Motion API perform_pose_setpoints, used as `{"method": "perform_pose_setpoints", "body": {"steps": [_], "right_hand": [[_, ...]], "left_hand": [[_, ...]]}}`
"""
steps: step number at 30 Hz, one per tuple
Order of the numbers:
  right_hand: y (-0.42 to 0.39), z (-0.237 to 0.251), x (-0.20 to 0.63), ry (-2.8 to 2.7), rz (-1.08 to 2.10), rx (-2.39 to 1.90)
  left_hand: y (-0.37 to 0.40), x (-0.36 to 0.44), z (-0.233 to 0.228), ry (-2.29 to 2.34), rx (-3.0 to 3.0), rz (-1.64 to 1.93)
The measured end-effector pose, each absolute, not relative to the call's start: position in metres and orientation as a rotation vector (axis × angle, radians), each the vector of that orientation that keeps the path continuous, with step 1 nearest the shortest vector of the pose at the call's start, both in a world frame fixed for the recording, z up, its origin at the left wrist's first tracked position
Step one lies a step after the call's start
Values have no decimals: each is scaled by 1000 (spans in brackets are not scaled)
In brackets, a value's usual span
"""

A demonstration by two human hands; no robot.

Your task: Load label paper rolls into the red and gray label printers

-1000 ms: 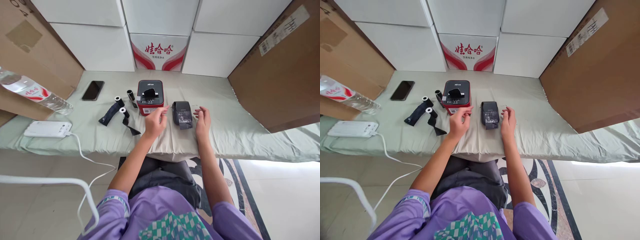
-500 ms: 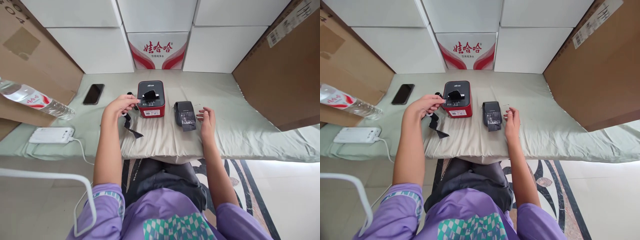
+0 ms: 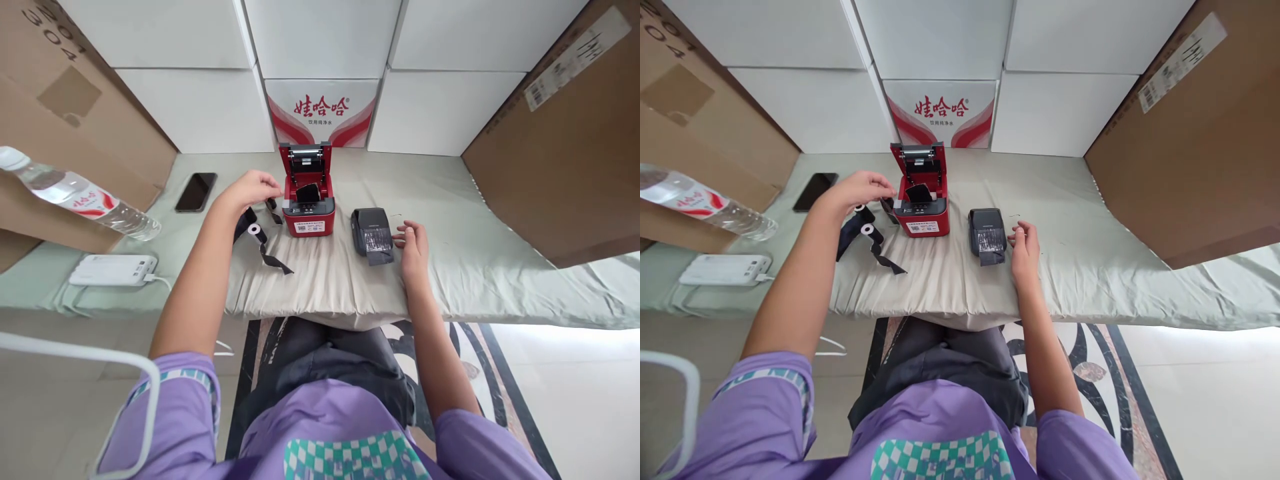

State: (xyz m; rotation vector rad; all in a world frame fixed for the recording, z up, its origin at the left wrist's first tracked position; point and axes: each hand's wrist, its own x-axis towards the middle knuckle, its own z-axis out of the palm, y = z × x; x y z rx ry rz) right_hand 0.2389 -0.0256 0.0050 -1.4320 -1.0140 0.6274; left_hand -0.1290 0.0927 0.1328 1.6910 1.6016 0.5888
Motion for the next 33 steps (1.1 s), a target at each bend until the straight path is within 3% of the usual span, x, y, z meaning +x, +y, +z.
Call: {"method": "perform_pose_setpoints", "body": {"steps": [3,6,11,14,18,25,33], "right_hand": [[-24,3,241,-1004,626,-1436],[-23,1,244,-993,637,-1437],[-24,0,246,-1007,641,-1439],[-24,1,245,-1021,643,-1434],[-26,4,243,-1034,652,-1431],[-30,6,242,-1041,654,-1431],[-29,6,243,-1043,646,-1439]], "left_hand": [[118,-111,138,1470,2147,515],[141,-84,139,1432,2463,126],[151,-58,139,1581,2498,-378],[144,-63,146,1556,2524,-262],[118,-89,174,1550,2422,201],[78,-192,209,1657,1980,737],[97,-296,120,2006,1863,204]]}}
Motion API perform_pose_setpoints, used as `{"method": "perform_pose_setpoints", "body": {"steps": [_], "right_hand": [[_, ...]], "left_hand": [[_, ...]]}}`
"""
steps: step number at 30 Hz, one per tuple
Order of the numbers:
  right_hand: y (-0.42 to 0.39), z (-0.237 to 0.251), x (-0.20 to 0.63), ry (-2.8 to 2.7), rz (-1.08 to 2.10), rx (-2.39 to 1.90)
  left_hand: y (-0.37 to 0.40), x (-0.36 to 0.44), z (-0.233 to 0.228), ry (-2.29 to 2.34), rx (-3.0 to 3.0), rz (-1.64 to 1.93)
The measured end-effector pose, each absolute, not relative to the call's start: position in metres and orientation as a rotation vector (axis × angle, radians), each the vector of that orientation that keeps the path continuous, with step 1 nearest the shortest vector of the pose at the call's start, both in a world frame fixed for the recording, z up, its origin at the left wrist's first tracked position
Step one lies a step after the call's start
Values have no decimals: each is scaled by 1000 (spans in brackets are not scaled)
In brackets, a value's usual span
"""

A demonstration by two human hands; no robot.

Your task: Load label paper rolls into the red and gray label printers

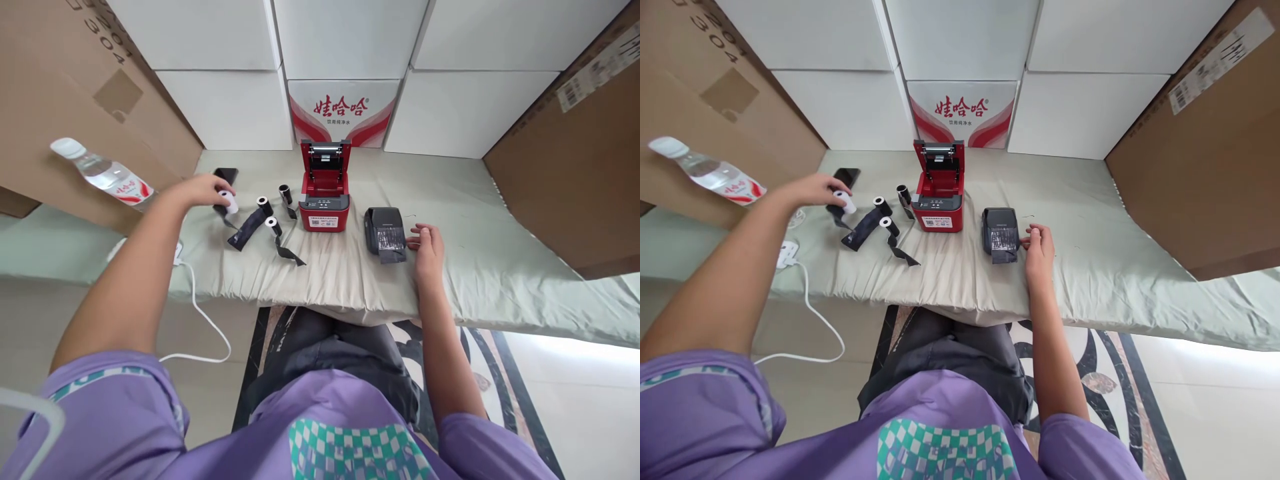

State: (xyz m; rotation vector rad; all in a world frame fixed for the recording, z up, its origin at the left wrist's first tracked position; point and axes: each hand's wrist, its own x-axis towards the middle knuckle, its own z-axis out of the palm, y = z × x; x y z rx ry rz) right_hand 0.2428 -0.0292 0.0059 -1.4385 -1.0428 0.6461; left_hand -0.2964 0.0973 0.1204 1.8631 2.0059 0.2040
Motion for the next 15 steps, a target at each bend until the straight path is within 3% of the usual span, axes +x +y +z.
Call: {"method": "perform_pose_setpoints", "body": {"steps": [4,15], "right_hand": [[-28,3,244,-1032,633,-1445],[-25,-1,246,-1041,629,-1437]], "left_hand": [[91,-309,93,1939,1917,226],[90,-259,92,1647,2199,324]]}}
